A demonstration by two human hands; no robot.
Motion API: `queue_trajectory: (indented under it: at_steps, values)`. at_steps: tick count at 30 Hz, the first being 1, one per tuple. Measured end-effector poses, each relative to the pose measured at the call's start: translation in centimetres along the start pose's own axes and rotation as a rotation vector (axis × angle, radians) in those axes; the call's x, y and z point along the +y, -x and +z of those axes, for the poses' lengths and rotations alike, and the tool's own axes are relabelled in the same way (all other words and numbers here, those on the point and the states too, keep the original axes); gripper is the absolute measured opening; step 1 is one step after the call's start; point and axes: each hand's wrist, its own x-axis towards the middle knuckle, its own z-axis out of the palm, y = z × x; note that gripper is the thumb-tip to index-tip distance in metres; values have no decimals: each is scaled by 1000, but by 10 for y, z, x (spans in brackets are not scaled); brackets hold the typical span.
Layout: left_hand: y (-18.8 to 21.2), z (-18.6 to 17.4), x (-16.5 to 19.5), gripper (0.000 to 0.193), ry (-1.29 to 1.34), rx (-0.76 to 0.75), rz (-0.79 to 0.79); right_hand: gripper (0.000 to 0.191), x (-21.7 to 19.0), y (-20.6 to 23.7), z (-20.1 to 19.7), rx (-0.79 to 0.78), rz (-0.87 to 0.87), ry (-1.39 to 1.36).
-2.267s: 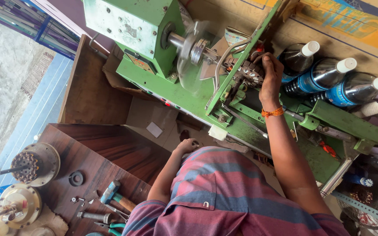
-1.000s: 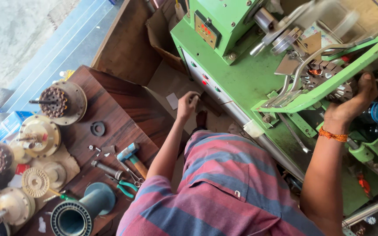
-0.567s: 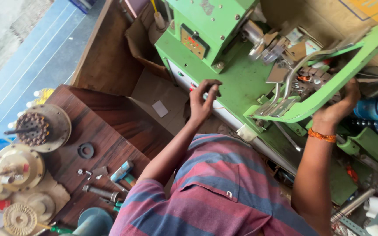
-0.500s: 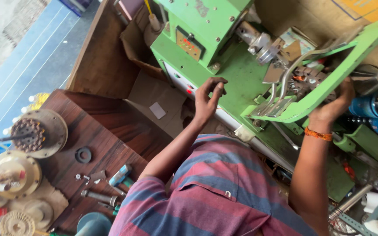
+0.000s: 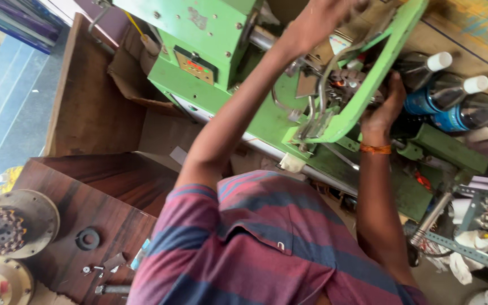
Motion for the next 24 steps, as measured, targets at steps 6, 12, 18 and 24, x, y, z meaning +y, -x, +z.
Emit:
queue_trajectory:
  at_steps: [6,12,18,24]
  values:
    - [135,-9,43,43,-737,-655,-25,32,-56,85,-113,-49,-127,467]
    - [169,-15,90,43,-826,-575,213,35,-71,214,-284,283,-33,1447]
    - [172,-12,91,58,-725,-571,144,40,-4,261,-316,709,309,1763]
    - [164,-14,95,57,-705,-628,67,37,-42,237,-353,888,500,1767]
